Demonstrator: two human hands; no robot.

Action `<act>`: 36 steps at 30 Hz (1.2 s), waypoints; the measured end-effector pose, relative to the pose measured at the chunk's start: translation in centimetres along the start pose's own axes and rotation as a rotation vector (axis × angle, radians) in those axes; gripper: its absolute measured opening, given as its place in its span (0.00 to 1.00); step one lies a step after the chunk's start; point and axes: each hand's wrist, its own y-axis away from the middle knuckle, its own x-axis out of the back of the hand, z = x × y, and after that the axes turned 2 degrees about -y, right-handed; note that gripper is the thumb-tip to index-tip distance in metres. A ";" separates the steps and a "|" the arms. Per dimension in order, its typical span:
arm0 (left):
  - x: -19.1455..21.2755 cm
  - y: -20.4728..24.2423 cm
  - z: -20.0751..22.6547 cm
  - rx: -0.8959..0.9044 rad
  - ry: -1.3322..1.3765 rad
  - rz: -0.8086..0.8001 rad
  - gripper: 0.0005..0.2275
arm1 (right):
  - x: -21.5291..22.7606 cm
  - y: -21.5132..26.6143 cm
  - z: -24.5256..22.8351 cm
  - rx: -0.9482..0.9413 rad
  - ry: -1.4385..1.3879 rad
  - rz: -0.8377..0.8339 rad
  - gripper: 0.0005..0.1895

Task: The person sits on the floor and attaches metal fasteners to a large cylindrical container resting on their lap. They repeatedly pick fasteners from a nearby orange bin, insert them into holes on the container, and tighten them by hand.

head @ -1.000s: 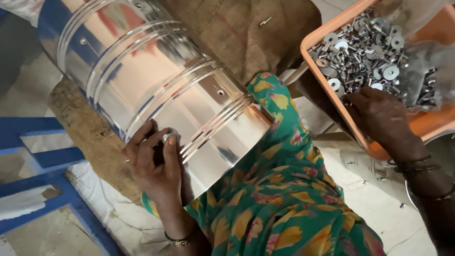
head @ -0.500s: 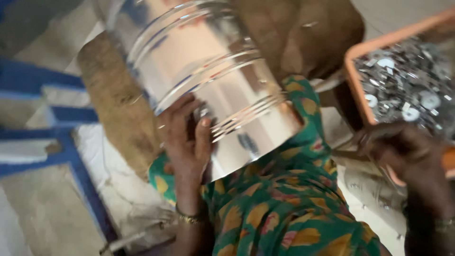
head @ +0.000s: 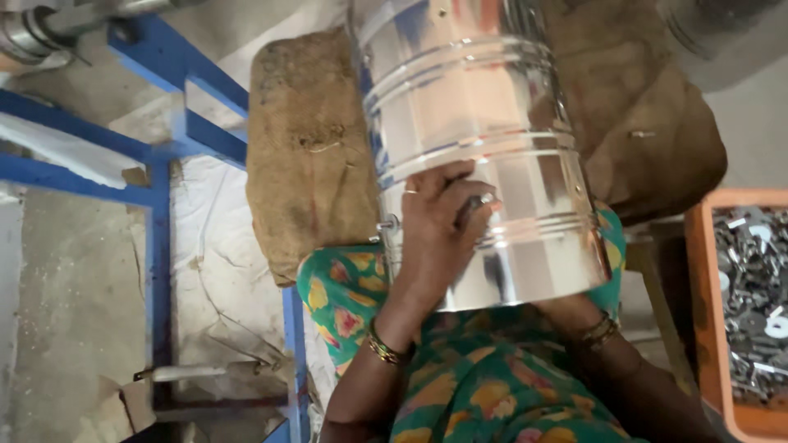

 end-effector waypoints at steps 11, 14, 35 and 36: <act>0.0 0.7 -0.8 0.016 0.017 0.031 0.09 | 1.6 -3.0 0.9 -0.007 0.217 0.060 0.14; 0.1 0.8 -0.9 0.001 0.020 0.015 0.09 | 1.7 -2.7 1.3 -0.017 0.231 0.062 0.14; 0.2 0.6 -0.4 0.065 0.040 -0.026 0.07 | 1.7 -2.3 2.3 -0.048 0.295 0.026 0.14; 0.2 0.7 -0.4 0.063 0.038 -0.025 0.07 | 1.7 -2.4 2.4 -0.047 0.297 0.026 0.14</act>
